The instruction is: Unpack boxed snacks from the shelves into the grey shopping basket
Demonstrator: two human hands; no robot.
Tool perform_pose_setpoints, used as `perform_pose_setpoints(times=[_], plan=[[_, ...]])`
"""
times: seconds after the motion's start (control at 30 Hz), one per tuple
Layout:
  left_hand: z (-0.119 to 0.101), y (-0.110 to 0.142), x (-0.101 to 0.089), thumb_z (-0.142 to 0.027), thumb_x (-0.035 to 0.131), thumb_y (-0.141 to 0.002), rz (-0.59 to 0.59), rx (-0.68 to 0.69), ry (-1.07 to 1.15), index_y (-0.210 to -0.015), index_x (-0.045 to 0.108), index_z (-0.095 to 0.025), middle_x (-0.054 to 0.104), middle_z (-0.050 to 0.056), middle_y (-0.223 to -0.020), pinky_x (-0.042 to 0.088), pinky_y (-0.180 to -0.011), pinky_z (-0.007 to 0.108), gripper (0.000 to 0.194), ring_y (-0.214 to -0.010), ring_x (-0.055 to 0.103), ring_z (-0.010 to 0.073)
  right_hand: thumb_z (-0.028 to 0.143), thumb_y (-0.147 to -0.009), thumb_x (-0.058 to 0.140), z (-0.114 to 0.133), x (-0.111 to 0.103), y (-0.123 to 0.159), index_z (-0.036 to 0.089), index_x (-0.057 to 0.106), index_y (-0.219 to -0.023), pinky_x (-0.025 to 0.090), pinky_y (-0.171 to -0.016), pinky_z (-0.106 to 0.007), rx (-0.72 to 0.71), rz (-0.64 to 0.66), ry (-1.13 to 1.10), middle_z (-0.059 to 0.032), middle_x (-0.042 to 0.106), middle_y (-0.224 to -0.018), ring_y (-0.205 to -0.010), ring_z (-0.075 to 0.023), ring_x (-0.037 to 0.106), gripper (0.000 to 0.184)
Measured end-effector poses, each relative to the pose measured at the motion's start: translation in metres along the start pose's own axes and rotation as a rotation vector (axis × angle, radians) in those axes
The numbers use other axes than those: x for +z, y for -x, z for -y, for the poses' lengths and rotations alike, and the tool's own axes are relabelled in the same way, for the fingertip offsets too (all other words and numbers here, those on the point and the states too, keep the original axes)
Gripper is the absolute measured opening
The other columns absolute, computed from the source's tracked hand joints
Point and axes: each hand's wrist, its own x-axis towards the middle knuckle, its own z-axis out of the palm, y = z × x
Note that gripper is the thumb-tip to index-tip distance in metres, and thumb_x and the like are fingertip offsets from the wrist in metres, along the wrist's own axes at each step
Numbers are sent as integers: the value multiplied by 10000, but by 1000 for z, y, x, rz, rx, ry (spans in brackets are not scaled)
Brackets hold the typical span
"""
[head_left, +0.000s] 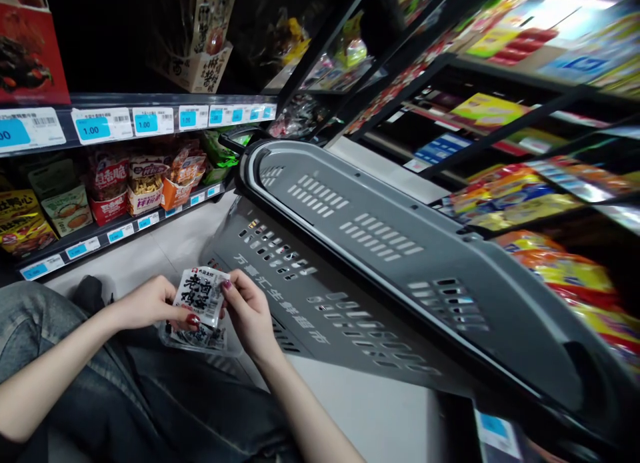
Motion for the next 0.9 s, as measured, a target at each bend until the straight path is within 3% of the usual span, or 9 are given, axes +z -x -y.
perform_pose_setpoints(times=[0.43,0.9], plan=[[-3,1,2,-348,677,-710,-5,104,-210,-780,755,-107,750,51,-755,461,-651,254,263,-662,637,183,486,-740,659,9,-4,4,194,508,-670,357,-486,-219,-2,36,-34,54,487,-513,-475,-95,447,337],[0,2,2,-347,669,-718,1,119,-237,-803,757,-112,754,61,-806,485,-688,274,265,-710,660,207,484,-751,649,14,-5,6,194,504,-650,343,-513,-231,-30,48,2,46,483,-520,-501,-104,434,339]])
